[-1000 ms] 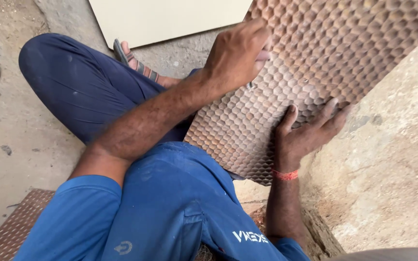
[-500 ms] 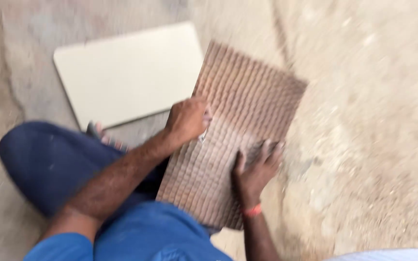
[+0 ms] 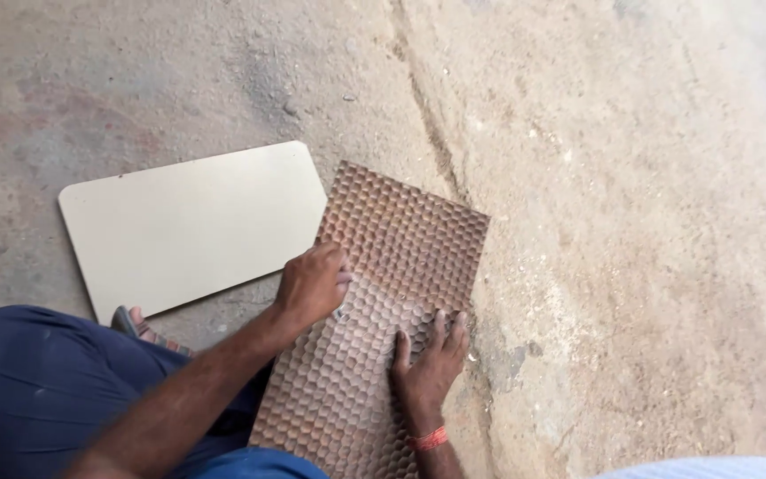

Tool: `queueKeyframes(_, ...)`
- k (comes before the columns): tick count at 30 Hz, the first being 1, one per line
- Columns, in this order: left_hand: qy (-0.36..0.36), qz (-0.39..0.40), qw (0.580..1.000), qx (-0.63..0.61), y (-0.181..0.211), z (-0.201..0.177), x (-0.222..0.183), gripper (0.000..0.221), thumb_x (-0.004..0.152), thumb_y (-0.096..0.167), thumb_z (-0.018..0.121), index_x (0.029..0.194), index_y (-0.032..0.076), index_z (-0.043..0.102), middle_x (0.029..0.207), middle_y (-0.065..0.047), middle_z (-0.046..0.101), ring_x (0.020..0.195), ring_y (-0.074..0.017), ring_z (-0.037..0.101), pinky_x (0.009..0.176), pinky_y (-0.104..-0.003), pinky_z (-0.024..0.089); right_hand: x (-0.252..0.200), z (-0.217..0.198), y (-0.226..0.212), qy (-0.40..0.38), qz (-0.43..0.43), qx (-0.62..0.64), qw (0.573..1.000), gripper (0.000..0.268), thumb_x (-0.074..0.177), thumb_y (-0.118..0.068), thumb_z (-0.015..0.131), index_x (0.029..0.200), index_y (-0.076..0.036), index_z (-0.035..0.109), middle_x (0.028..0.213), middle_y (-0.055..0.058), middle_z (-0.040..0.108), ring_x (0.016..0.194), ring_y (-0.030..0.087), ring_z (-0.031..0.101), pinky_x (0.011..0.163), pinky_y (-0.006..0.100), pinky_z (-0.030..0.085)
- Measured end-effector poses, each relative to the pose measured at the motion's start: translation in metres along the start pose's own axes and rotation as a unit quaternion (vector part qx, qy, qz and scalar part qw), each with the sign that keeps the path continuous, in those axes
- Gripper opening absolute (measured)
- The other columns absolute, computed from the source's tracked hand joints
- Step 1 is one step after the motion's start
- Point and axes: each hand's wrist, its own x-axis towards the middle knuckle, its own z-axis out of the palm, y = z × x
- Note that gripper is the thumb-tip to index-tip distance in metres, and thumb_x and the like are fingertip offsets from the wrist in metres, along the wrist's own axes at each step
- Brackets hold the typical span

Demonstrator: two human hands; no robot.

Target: The person sits on the floor with a carved wooden panel on their lap and rubs a small abrasive block over its textured surface, working across different areas. They lift and reposition the panel and continue rubbing the surface with the block.

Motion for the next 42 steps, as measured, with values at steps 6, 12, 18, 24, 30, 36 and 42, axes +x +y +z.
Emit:
queueKeyframes(6, -0.057, -0.049, 0.997, 0.011, -0.011, 0.022, 0.005, 0.019, 0.086, 0.018, 0.08, 0.094, 0.006, 0.067, 0.094, -0.005, 0.067, 0.075, -0.0145, 0.067, 0.066, -0.033, 0.06, -0.003, 0.0, 0.0, -0.022, 0.005, 0.013, 1.0, 0.078, 0.088, -0.036, 0.073, 0.15, 0.0, 0.041, 0.16, 0.03, 0.03, 0.145, 0.05, 0.03, 0.119, 0.059, 0.026)
queueKeyframes(12, 0.027, -0.002, 1.0, -0.012, -0.015, 0.02, 0.005, 0.018, 0.081, 0.018, 0.079, 0.087, 0.004, 0.069, 0.089, -0.012, 0.069, 0.076, -0.024, 0.069, 0.066, -0.041, 0.059, 0.001, 0.004, 0.005, -0.053, 0.017, 0.004, 0.998, 0.08, 0.085, -0.035, 0.075, 0.149, 0.0, 0.042, 0.159, 0.032, 0.03, 0.145, 0.051, 0.03, 0.118, 0.06, 0.026)
queueKeyframes(18, 0.033, 0.012, 0.999, -0.021, -0.006, 0.01, -0.007, 0.019, 0.086, 0.02, 0.077, 0.091, 0.003, 0.069, 0.094, -0.016, 0.068, 0.086, -0.0355, 0.069, 0.071, -0.049, 0.055, -0.012, 0.007, 0.012, -0.013, -0.02, 0.046, 0.999, 0.077, 0.098, -0.031, 0.077, 0.159, -0.004, 0.038, 0.163, 0.031, 0.032, 0.151, 0.049, 0.034, 0.126, 0.058, 0.028)
queueKeyframes(24, 0.009, 0.026, 0.999, -0.039, 0.002, -0.005, -0.007, 0.026, 0.079, 0.016, 0.086, 0.089, 0.001, 0.066, 0.094, -0.013, 0.066, 0.086, -0.0275, 0.068, 0.074, -0.043, 0.056, -0.01, 0.002, 0.015, -0.028, -0.039, 0.063, 0.997, 0.076, 0.102, -0.027, 0.074, 0.161, -0.003, 0.034, 0.169, 0.032, 0.026, 0.156, 0.048, 0.03, 0.13, 0.057, 0.026)
queueKeyframes(30, 0.045, 0.046, 0.998, -0.016, -0.011, 0.03, 0.001, 0.024, 0.084, 0.017, 0.086, 0.093, 0.004, 0.068, 0.091, -0.007, 0.066, 0.076, -0.0169, 0.065, 0.064, -0.033, 0.058, -0.011, 0.009, 0.017, -0.042, -0.018, 0.036, 0.998, 0.077, 0.102, -0.028, 0.074, 0.162, -0.001, 0.033, 0.169, 0.032, 0.025, 0.158, 0.048, 0.027, 0.13, 0.058, 0.023)
queueKeyframes(36, 0.034, 0.045, 0.998, -0.01, -0.009, 0.026, -0.001, 0.03, 0.08, 0.019, 0.088, 0.094, 0.0, 0.068, 0.09, -0.008, 0.065, 0.072, -0.0162, 0.063, 0.06, -0.033, 0.057, -0.013, 0.001, 0.011, -0.044, -0.022, 0.06, 0.997, 0.074, 0.107, -0.027, 0.071, 0.164, -0.002, 0.033, 0.172, 0.031, 0.024, 0.161, 0.048, 0.025, 0.134, 0.058, 0.021)
queueKeyframes(42, 0.052, 0.063, 0.997, -0.005, -0.01, 0.022, -0.007, 0.028, 0.082, 0.015, 0.087, 0.097, 0.0, 0.069, 0.093, -0.009, 0.065, 0.075, -0.0169, 0.064, 0.061, -0.032, 0.058, -0.011, 0.005, 0.015, -0.051, -0.012, 0.052, 0.997, 0.074, 0.106, -0.029, 0.071, 0.163, -0.001, 0.033, 0.17, 0.032, 0.023, 0.159, 0.048, 0.027, 0.132, 0.058, 0.024)
